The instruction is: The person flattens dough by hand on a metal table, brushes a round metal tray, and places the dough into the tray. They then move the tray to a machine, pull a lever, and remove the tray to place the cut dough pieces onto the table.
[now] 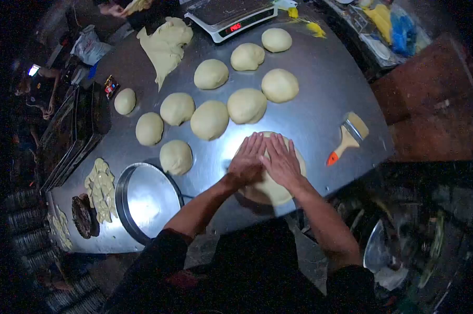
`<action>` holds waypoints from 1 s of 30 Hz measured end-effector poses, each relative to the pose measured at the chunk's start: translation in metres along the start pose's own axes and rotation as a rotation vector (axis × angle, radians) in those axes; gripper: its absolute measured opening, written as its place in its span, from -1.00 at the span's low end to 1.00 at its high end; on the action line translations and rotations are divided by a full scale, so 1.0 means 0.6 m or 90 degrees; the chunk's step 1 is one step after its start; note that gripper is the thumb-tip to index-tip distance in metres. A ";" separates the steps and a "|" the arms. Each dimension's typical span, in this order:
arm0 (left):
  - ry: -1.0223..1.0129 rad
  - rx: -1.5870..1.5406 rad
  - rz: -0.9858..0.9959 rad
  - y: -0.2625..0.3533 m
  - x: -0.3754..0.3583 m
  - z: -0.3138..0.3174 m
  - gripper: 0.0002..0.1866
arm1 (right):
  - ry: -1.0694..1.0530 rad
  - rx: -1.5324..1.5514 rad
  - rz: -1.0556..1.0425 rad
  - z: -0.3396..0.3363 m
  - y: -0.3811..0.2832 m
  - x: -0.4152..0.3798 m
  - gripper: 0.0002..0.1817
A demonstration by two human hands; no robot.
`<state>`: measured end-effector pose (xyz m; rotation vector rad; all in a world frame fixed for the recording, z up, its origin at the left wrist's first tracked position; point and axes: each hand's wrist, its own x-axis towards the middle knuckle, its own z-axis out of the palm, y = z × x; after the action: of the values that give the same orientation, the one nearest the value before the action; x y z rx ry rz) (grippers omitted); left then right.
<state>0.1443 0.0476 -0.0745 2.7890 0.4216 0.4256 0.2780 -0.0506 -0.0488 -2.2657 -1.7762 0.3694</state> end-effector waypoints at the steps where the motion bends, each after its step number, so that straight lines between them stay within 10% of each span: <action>1: -0.042 0.008 -0.017 -0.008 0.032 0.009 -0.30 | -0.007 0.001 0.001 0.008 0.025 0.024 -0.38; 11: -0.020 0.054 0.040 -0.016 -0.036 -0.016 -0.15 | -0.053 -0.108 -0.058 -0.005 0.071 -0.029 -0.34; 22: -0.086 -0.026 0.093 0.098 -0.214 -0.035 -0.45 | -0.046 -0.085 0.020 0.009 -0.043 -0.292 -0.46; 25: -0.361 -0.107 0.163 0.069 -0.147 -0.111 -0.50 | -0.136 0.079 0.001 -0.059 0.007 -0.246 -0.52; 27: -0.439 -0.290 -0.148 0.052 -0.062 -0.140 -0.56 | 0.004 0.251 0.143 -0.074 0.025 -0.205 -0.67; 30: -0.033 -0.094 -0.165 -0.013 0.043 -0.022 -0.66 | 0.205 0.267 0.222 -0.042 0.088 -0.064 -0.66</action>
<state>0.1620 0.0662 -0.0588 2.5530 0.6988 0.3094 0.3258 -0.1012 -0.0411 -2.1678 -1.0364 0.3706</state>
